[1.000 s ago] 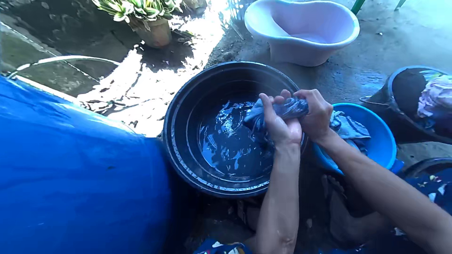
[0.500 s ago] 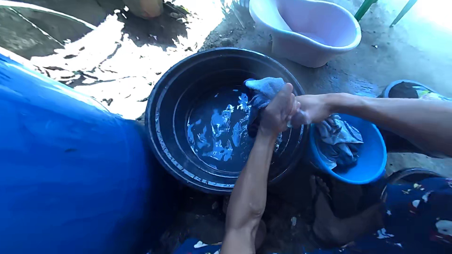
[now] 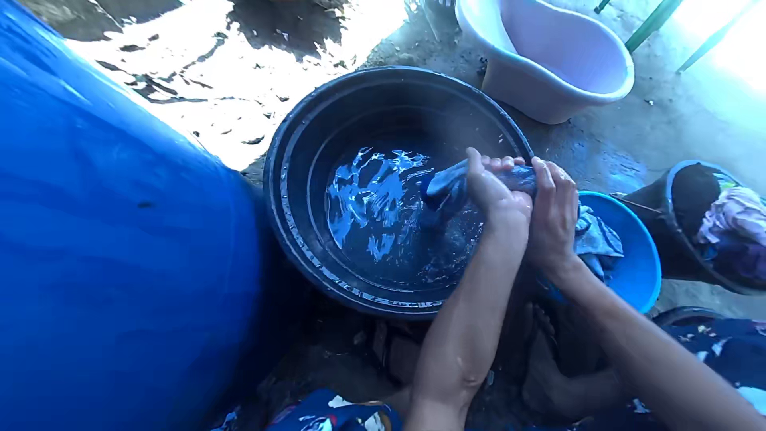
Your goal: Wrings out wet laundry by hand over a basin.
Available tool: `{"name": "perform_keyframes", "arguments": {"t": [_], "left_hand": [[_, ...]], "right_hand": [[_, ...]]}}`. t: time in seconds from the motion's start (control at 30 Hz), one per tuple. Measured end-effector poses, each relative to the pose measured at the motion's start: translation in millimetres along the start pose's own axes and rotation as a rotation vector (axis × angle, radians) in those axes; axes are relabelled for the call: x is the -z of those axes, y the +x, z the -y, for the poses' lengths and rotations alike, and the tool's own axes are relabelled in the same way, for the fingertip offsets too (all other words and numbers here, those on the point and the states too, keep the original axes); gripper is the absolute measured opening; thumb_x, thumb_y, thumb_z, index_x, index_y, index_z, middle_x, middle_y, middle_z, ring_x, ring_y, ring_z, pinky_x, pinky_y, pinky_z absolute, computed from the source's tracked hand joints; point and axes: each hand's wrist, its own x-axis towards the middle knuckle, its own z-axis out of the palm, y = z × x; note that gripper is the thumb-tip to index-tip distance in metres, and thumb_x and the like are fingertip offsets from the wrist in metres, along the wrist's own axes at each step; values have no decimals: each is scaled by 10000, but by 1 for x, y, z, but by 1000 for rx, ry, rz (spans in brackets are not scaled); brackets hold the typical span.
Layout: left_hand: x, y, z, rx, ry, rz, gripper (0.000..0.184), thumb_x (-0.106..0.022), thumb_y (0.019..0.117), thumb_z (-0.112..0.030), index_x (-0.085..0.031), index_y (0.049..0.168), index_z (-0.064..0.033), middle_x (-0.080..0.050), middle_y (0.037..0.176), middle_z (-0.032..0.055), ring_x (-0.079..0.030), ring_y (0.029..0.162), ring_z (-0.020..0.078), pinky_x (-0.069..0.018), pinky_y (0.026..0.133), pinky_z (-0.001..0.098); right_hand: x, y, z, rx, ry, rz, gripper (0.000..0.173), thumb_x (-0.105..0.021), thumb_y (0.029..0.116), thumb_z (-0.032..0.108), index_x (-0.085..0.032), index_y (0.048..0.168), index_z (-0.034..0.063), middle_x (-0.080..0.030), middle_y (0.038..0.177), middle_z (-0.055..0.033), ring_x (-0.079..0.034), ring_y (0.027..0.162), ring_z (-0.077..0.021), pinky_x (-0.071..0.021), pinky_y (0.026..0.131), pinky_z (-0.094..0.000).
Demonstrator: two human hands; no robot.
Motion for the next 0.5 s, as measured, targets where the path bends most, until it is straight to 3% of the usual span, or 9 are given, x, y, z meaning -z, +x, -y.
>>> {"name": "perform_keyframes", "arguments": {"t": [0.1, 0.17, 0.23, 0.27, 0.33, 0.37, 0.5], "left_hand": [[4, -10, 8, -45, -43, 220, 474, -296, 1096, -541, -434, 763, -233, -448, 611, -84, -556, 609, 57, -540, 691, 252], [6, -11, 6, -143, 23, 443, 493, -339, 1094, -487, -485, 702, -227, -511, 610, -68, -617, 671, 97, -567, 796, 320], [10, -6, -1, -223, 165, 666, 513, -317, 1100, -478, -468, 684, -217, -501, 582, -58, -601, 629, 97, -561, 746, 312], [13, -2, -6, -239, 218, 746, 530, -303, 1104, -470, -452, 665, -214, -471, 552, -59, -555, 559, 82, -539, 659, 274], [16, 6, -9, -217, 257, 861, 534, -309, 1113, -422, -411, 632, -211, -388, 503, -63, -421, 441, 54, -419, 495, 204], [17, 10, -7, -189, 250, 888, 535, -324, 1115, -397, -400, 621, -205, -369, 494, -59, -393, 421, 58, -392, 468, 203], [31, 22, -2, -69, 275, 917, 536, -367, 1103, -394, -376, 601, -206, -325, 486, -60, -338, 409, 69, -346, 444, 221]], "right_hand": [[2, 24, -11, -82, 79, -70, 360, -646, 921, 86, -619, 1227, -101, -669, 1035, -279, -695, 912, -397, -576, 767, -490], [1, 40, -24, -96, 134, -22, 173, -701, 889, 101, -656, 968, -46, -695, 869, -200, -707, 759, -335, -572, 646, -493], [4, 51, -30, -60, 256, 114, 207, -742, 827, 175, -640, 806, -4, -675, 733, -147, -682, 644, -293, -534, 551, -501], [7, 56, -29, -47, 319, 220, 228, -757, 796, 226, -644, 762, 30, -667, 692, -107, -672, 619, -254, -526, 533, -487], [18, 68, -28, -62, 408, 487, 184, -760, 767, 228, -636, 704, 107, -644, 637, -24, -643, 583, -157, -516, 512, -438], [23, 75, -30, -72, 427, 630, 167, -754, 770, 191, -625, 681, 134, -629, 617, 4, -624, 567, -122, -499, 503, -412], [19, 84, -47, -4, 487, 1039, 91, -723, 832, 194, -679, 755, 177, -647, 668, 43, -628, 613, -70, -518, 536, -357]]}}
